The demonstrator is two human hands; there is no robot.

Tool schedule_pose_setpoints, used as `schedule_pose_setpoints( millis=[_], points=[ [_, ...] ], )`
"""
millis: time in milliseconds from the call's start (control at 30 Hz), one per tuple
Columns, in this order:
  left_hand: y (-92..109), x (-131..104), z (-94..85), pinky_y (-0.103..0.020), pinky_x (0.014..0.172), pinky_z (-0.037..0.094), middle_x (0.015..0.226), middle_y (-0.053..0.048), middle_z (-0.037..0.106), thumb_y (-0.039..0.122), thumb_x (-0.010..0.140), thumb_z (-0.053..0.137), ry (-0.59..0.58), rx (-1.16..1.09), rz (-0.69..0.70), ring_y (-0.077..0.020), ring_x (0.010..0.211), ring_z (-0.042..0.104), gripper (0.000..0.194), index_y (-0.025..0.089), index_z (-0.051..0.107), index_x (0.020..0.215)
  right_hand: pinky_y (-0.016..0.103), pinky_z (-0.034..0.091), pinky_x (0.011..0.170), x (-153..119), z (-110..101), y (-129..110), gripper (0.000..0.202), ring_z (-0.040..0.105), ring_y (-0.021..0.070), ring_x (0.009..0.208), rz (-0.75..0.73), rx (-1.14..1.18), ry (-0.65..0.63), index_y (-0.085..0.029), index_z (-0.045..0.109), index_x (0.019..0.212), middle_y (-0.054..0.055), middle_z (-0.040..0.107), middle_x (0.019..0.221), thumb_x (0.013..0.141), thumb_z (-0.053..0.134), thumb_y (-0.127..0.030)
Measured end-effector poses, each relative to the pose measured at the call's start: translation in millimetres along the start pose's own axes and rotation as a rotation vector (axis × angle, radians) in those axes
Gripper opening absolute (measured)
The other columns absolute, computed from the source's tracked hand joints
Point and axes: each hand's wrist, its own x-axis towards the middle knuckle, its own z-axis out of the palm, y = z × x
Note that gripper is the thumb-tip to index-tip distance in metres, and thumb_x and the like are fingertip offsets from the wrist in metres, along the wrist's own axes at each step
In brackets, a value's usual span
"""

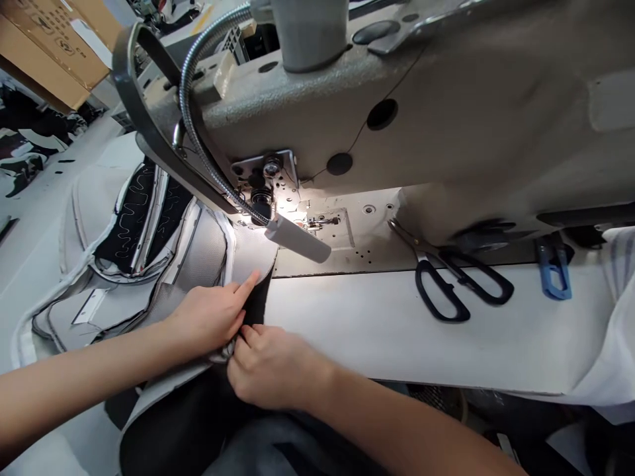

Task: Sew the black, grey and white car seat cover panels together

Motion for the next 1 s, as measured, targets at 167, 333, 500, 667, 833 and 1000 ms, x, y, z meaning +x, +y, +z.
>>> schedule_pose_setpoints(
  millis=[167,333,500,667,833,1000],
  points=[
    [6,-8,12.8,-0.034,0.069,0.052,0.109,-0.012,0.059,0.03,0.081,0.048,0.052,-0.153,0.098,-0.0246,0.087,0.063,0.081,0.014,0.01,0.151,0.043,0.04,0.103,-23,-2,0,0.019,0.058,0.022,0.104,0.101,0.066,0.025,-0.014,0.062,0.097,0.008,0.066,0.1,0.093,0.043,-0.013],
    [12,-17,24.2,-0.034,0.063,0.052,0.106,-0.012,0.058,0.019,0.079,0.05,-0.023,-0.035,0.1,-0.0251,0.082,0.062,0.084,0.019,0.009,0.152,0.053,0.033,0.108,-20,7,-4,0.022,0.051,0.0254,0.118,0.146,0.082,-0.029,-0.021,0.061,0.11,0.006,0.063,0.114,0.094,0.046,-0.021],
    [-13,-12,39.8,-0.031,0.059,0.049,0.096,-0.01,0.059,0.007,0.087,0.033,0.08,0.106,-0.046,-0.0243,0.08,0.063,0.071,0.027,0.012,0.151,0.039,0.051,0.089,-10,4,-10,0.024,0.064,0.0266,0.101,0.094,-0.084,0.138,-0.006,0.065,0.102,0.017,0.068,0.106,0.089,0.046,-0.012],
    [-23,-5,36.5,-0.031,0.063,0.049,0.108,-0.007,0.063,0.014,0.083,0.044,0.078,-0.088,-0.053,-0.0242,0.086,0.065,0.075,0.028,0.015,0.151,0.042,0.055,0.076,-11,7,-19,0.028,0.068,0.0318,0.093,-0.001,-0.199,0.133,-0.001,0.067,0.099,0.022,0.069,0.102,0.086,0.045,-0.012],
    [-11,4,27.7,-0.032,0.071,0.048,0.108,-0.005,0.068,0.018,0.084,0.042,0.122,-0.307,-0.004,-0.0242,0.09,0.066,0.07,0.024,0.02,0.15,0.042,0.054,0.084,-13,8,-25,0.031,0.067,0.0297,0.098,0.048,-0.184,0.143,-0.004,0.067,0.102,0.02,0.069,0.107,0.089,0.04,-0.013],
    [-8,12,22.9,-0.029,0.065,0.045,0.09,-0.004,0.071,0.016,0.084,0.039,0.111,-0.398,0.03,-0.0215,0.077,0.066,0.068,0.024,0.022,0.15,0.043,0.052,0.09,-21,2,-18,0.031,0.065,0.029,0.103,0.056,-0.147,0.118,-0.006,0.067,0.106,0.018,0.068,0.11,0.092,0.041,-0.015]
  ],
)
